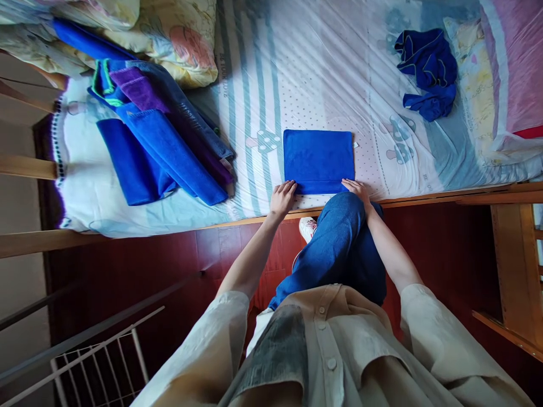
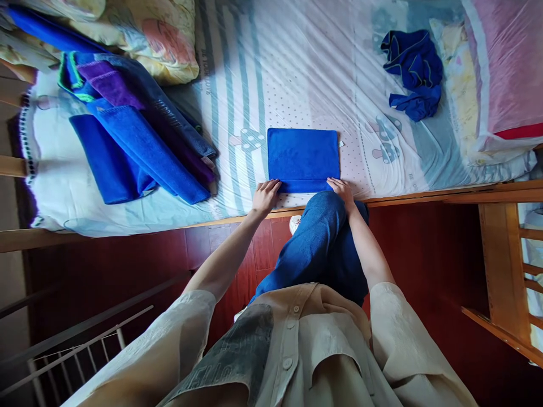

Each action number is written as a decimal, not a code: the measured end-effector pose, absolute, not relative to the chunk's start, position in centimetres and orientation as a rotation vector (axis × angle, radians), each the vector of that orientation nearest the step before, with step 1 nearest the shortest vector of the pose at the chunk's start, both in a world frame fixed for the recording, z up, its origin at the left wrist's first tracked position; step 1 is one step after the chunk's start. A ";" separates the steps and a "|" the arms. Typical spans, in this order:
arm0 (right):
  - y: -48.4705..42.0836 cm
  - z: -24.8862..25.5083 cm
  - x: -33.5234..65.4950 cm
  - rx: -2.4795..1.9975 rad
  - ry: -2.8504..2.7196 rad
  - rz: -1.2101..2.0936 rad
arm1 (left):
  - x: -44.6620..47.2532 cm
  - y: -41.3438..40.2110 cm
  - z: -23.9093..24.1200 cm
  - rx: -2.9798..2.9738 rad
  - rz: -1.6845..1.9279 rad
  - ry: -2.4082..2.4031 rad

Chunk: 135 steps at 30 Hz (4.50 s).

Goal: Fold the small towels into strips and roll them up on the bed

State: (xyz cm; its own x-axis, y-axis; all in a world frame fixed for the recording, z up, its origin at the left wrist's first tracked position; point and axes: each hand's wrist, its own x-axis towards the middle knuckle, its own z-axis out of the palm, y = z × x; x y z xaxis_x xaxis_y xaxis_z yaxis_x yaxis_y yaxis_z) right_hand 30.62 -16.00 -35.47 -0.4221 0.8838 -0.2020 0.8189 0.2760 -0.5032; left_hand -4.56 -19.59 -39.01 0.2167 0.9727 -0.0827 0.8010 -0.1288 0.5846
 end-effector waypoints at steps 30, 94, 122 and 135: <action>-15.4 -35.2 32.7 -1.639 -1.440 1.302 | -4.8 -20.1 -37.3 1.187 0.848 1.815; -15.7 -35.9 32.1 -1.826 -1.669 1.008 | -4.9 -18.9 -37.5 1.302 0.697 2.043; -15.9 -34.3 30.2 -1.697 -2.457 0.759 | -5.5 -17.2 -37.4 2.133 0.164 1.558; -16.2 -34.9 32.5 -1.713 -1.616 1.184 | -7.3 -19.9 -37.6 1.498 0.684 1.684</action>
State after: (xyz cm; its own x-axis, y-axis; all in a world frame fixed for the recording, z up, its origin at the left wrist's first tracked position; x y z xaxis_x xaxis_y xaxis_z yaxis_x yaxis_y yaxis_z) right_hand 32.50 -16.15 -34.87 -0.0835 0.9645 -0.2504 0.5294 -0.1699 -0.8312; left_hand -7.35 -19.93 -37.62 -0.0158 0.9815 -0.1908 0.5706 0.1656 0.8044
